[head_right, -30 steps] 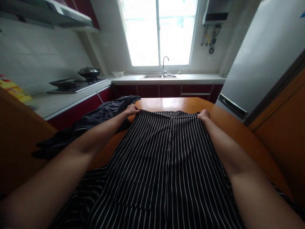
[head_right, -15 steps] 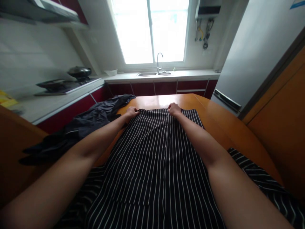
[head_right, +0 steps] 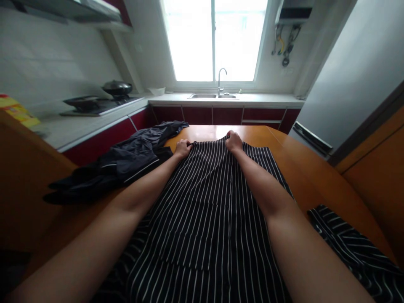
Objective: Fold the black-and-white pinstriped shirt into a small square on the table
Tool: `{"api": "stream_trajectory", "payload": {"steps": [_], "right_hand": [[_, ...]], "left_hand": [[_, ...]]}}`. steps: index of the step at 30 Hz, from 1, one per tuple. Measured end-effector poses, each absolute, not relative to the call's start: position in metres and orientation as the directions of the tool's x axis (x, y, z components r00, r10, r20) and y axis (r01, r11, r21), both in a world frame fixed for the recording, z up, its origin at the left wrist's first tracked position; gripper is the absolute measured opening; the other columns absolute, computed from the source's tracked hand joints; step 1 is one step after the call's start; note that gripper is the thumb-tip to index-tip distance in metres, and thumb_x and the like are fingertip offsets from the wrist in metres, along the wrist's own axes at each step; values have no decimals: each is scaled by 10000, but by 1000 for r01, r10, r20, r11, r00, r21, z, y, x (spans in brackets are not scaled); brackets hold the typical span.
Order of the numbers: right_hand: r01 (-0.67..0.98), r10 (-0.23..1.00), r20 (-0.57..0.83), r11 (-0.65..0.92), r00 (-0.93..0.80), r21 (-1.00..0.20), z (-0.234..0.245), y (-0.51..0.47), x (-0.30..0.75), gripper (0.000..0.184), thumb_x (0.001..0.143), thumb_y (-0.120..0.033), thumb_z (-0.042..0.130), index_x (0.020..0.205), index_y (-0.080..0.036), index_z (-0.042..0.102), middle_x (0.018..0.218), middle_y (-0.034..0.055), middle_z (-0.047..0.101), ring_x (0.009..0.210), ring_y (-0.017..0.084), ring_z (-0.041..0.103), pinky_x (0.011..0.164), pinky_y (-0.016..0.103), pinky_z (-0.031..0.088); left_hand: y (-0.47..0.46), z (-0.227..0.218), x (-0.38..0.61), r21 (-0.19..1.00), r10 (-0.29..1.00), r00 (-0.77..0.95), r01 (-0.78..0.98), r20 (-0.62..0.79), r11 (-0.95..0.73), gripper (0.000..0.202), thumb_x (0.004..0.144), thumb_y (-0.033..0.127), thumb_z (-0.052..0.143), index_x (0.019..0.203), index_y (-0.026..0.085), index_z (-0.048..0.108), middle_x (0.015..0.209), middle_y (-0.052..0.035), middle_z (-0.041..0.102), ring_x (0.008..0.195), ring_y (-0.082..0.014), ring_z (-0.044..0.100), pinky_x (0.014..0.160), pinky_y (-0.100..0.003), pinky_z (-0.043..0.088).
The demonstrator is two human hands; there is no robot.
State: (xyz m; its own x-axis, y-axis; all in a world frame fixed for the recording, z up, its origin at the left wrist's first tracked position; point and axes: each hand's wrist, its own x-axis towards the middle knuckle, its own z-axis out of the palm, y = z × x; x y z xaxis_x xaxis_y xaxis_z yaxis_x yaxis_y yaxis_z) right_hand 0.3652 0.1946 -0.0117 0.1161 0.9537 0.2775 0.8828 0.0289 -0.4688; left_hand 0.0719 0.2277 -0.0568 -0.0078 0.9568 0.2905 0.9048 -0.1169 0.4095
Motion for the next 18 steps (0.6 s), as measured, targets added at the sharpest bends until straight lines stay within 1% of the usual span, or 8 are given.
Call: {"api": "stream_trajectory", "payload": {"steps": [2, 3, 6, 8, 10, 13, 15, 18], "right_hand": [[915, 942, 329, 73, 67, -396, -14, 189, 371, 351, 966, -177, 457, 1259, -216, 646, 1303, 114, 629, 1175, 271, 586, 1031, 362, 451], [929, 943, 329, 75, 52, -363, -16, 187, 374, 338, 977, -195, 442, 1219, -206, 677, 1294, 123, 629, 1168, 277, 587, 1033, 368, 448], [947, 966, 254, 29, 56, -318, -28, 183, 384, 323, 982, -249, 457, 1080, -138, 744, 1235, 179, 648, 1148, 309, 593, 1012, 402, 460], [955, 976, 213, 12, 53, -297, -35, 182, 390, 331, 982, -294, 481, 1056, -121, 753, 1246, 197, 646, 1174, 326, 576, 1009, 426, 462], [960, 979, 197, 17, 41, -280, -40, 181, 393, 348, 988, -338, 486, 1108, -135, 743, 1312, 190, 622, 1235, 336, 534, 1031, 453, 445], [961, 977, 214, 40, 20, -273, -43, 179, 396, 401, 1008, -371, 448, 1261, -169, 685, 1399, 166, 573, 1303, 332, 477, 1067, 489, 412], [960, 972, 233, 53, 13, -274, -44, 176, 397, 428, 1018, -375, 415, 1326, -184, 645, 1431, 155, 549, 1322, 327, 458, 1082, 505, 393], [961, 963, 268, 58, 18, -272, -46, 172, 401, 427, 1017, -365, 402, 1325, -190, 640, 1432, 153, 545, 1318, 331, 456, 1084, 518, 387]], "left_hand": [[228, -57, 72, 436, 956, -7, 891, 295, -128, 257, 950, 308, 616, 1116, 138, 714, 1238, -173, 649, 1217, -290, 572, 1088, -362, 401], [229, -56, 71, 451, 957, 0, 882, 290, -136, 250, 949, 308, 621, 1110, 144, 718, 1227, -165, 665, 1204, -282, 586, 1076, -352, 411], [234, -50, 70, 498, 968, 22, 854, 249, -147, 223, 918, 301, 672, 1080, 161, 730, 1154, -128, 721, 1100, -242, 651, 997, -304, 464], [240, -40, 68, 525, 977, 18, 841, 214, -131, 224, 878, 288, 716, 1061, 159, 730, 1109, -110, 740, 1028, -215, 678, 933, -269, 490], [248, -27, 66, 542, 980, -13, 835, 198, -98, 260, 850, 275, 736, 1080, 156, 715, 1105, -103, 739, 1007, -203, 683, 902, -254, 499], [257, -9, 65, 554, 977, -76, 831, 201, -49, 308, 826, 240, 745, 1116, 155, 687, 1148, -109, 723, 1046, -216, 672, 925, -267, 492], [257, -2, 67, 559, 976, -101, 829, 195, -26, 270, 792, 199, 765, 1049, 162, 689, 1151, -112, 719, 1093, -235, 657, 963, -279, 475], [248, -2, 70, 578, 978, -131, 816, 162, 13, 210, 727, 159, 806, 886, 183, 671, 1101, -110, 724, 1170, -270, 623, 998, -293, 454]]}}
